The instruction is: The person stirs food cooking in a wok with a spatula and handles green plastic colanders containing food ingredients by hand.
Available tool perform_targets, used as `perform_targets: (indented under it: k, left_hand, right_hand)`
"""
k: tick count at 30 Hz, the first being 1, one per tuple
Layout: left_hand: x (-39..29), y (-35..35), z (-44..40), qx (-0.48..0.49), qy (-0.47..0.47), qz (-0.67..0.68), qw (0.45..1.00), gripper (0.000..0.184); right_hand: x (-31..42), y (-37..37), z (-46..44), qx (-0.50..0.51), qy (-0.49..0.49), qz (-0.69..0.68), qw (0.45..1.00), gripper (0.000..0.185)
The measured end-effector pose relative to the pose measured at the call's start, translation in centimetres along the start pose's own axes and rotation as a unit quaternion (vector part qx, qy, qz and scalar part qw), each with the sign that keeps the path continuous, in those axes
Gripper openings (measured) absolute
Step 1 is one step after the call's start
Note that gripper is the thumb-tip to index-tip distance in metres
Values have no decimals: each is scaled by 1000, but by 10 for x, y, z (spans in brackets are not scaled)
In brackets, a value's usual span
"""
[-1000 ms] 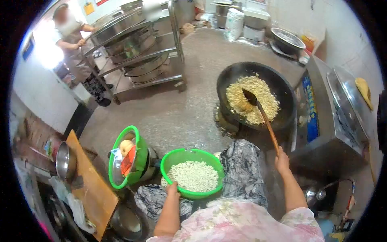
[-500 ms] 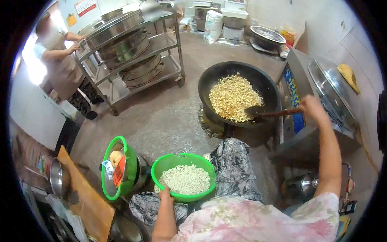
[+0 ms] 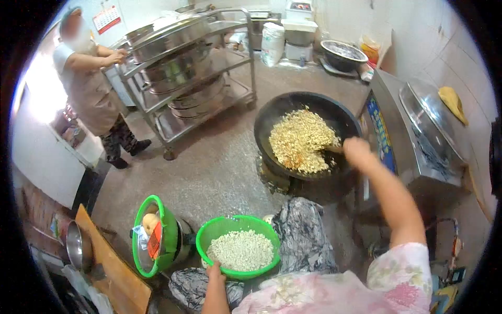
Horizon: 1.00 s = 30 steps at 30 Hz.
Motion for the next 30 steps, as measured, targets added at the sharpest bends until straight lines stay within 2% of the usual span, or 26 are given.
perform_targets:
  k: [1, 3, 5, 7, 8, 11, 12, 14, 16, 17, 19, 22, 25, 28, 30]
  left_hand:
    - [5, -3, -7, 5, -4, -6, 1000, 37]
    - [14, -12, -26, 16, -11, -24, 1000, 37]
    - [11, -10, -22, -2, -9, -26, 1000, 37]
    - [14, -11, -23, -4, -2, -9, 1000, 37]
    - [14, -12, -22, -11, -8, -11, 1000, 39]
    - [13, -6, -21, 14, 3, 21, 1000, 39]
    - [12, -5, -19, 10, 0, 9, 1000, 40]
    - [10, -3, -14, 4, -6, -16, 1000, 41]
    - [13, -2, -13, 4, -3, 9, 1000, 38]
    - [13, 0, -12, 2, -1, 23, 1000, 37]
    - [14, 1, -11, 0, 0, 12, 1000, 37]
    - [17, -4, -19, -9, -11, -25, 1000, 38]
    - [18, -6, -24, -15, -15, -40, 999, 39]
    - [12, -2, -7, -12, -20, -17, 1000, 39]
    - [11, 2, -8, -10, -2, 8, 1000, 40]
  right_hand:
    - [14, 19, 0, 91, 27, -40, 995, 15]
    - [34, 69, -1, 98, 28, -57, 993, 21]
    - [49, 111, 1, 95, 74, -144, 982, 33]
    - [62, 146, 3, 177, 102, -233, 951, 42]
    - [66, 156, 8, 185, 126, -310, 924, 43]
    - [63, 188, 25, 109, 131, -436, 884, 46]
    - [60, 203, 38, 104, 153, -587, 788, 50]
    - [65, 228, 70, 84, 179, -827, 526, 57]
    - [76, 237, 109, 71, 168, -940, 289, 40]
    - [82, 238, 125, 80, 149, -956, 240, 34]
    - [84, 245, 143, 129, 195, -935, 266, 33]
    - [62, 249, 148, 159, 263, -857, 413, 37]
    - [52, 225, 150, 10, 226, -797, 559, 35]
    - [70, 211, 158, 17, 233, -839, 492, 39]
    - [82, 211, 158, -9, 225, -901, 371, 39]
Point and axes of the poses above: each hand's wrist, its own z-axis away from the middle knuckle, its own y-axis out of the palm, x = y × z, the point moved 6 cm from there along -z, towards the middle knuckle, and after that the axes turned 8 degrees about x, right-handed, at the moved point
